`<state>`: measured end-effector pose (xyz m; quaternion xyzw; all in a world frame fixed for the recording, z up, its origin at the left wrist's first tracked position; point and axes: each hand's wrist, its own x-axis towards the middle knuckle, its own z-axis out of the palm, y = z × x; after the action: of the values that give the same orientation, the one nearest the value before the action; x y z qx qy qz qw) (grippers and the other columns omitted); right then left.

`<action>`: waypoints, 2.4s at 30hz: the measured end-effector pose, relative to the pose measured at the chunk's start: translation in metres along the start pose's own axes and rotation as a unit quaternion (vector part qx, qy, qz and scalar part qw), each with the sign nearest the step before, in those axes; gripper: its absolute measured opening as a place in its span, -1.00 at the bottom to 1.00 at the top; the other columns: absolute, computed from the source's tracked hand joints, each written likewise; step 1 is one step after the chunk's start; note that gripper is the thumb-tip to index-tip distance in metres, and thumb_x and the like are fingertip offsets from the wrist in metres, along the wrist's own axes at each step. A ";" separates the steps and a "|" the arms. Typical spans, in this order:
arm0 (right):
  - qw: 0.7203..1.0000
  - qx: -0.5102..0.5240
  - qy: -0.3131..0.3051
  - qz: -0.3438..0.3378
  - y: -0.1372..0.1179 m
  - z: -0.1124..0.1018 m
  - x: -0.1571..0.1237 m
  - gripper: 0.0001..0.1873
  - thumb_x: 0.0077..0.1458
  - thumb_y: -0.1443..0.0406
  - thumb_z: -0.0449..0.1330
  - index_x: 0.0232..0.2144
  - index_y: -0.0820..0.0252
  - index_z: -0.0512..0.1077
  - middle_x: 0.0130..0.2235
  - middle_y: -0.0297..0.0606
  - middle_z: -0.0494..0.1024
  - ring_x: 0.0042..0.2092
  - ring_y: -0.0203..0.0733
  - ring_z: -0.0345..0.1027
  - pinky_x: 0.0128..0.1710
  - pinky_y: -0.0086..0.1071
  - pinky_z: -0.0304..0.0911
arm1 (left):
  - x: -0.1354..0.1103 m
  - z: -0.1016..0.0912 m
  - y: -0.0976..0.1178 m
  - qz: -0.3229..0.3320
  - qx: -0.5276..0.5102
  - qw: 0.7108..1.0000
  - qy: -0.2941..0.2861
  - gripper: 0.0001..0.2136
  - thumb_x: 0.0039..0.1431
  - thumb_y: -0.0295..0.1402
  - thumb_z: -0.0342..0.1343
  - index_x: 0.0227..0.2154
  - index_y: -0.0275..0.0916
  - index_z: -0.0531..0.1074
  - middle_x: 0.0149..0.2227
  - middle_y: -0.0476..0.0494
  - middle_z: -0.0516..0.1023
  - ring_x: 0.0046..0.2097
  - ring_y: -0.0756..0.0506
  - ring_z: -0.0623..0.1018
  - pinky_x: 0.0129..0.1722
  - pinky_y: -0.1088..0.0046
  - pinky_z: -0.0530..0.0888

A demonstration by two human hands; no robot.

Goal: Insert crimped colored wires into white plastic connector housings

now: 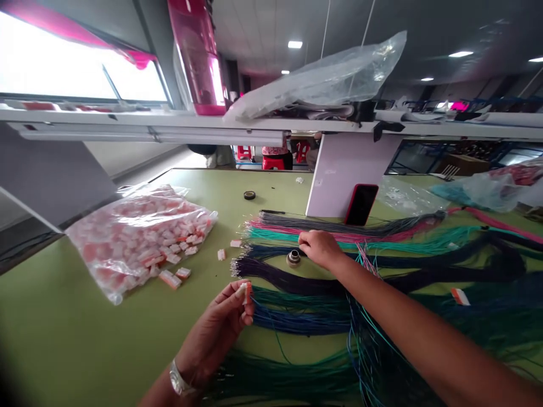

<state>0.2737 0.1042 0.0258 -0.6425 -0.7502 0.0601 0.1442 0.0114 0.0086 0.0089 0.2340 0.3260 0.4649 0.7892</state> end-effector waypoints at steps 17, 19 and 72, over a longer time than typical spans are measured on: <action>0.986 -0.023 -0.149 -0.074 -0.027 0.030 0.061 -0.76 0.26 0.20 0.16 -0.13 0.24 0.45 -0.11 -0.21 0.51 -0.15 -0.17 0.44 -0.13 -0.19 0.38 | 0.004 -0.007 0.003 -0.028 0.010 0.999 0.013 -0.84 0.12 -0.37 0.24 -0.27 -0.33 0.47 -0.47 -0.01 0.38 -0.47 0.08 0.39 -0.47 0.56 0.40; 0.990 0.011 -0.116 -0.077 -0.020 0.024 0.058 -0.81 0.22 0.22 0.19 -0.28 0.27 0.47 -0.26 -0.26 0.53 -0.23 -0.20 0.43 -0.17 -0.25 0.34 | 0.003 -0.006 0.002 -0.030 0.010 0.999 0.013 -0.83 0.12 -0.36 0.25 -0.27 -0.33 0.47 -0.47 -0.02 0.39 -0.47 0.08 0.40 -0.47 0.56 0.40; 0.905 0.414 -0.084 0.050 -0.107 0.007 -0.089 -0.87 -0.05 0.34 0.16 -0.59 0.24 0.38 -0.65 -0.46 0.21 -0.59 -0.43 -0.05 -0.64 -0.51 -0.13 | -0.008 -0.004 -0.005 -0.067 -0.006 0.998 -0.017 -0.83 0.02 -0.40 0.31 -0.31 -0.32 0.50 -0.53 0.02 0.45 -0.56 0.07 0.45 -0.57 0.57 0.45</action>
<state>0.1818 -0.0005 0.0366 -0.5541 -0.6338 0.4263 0.3309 0.0079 -0.0003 0.0052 0.2143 0.3244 0.4086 0.8258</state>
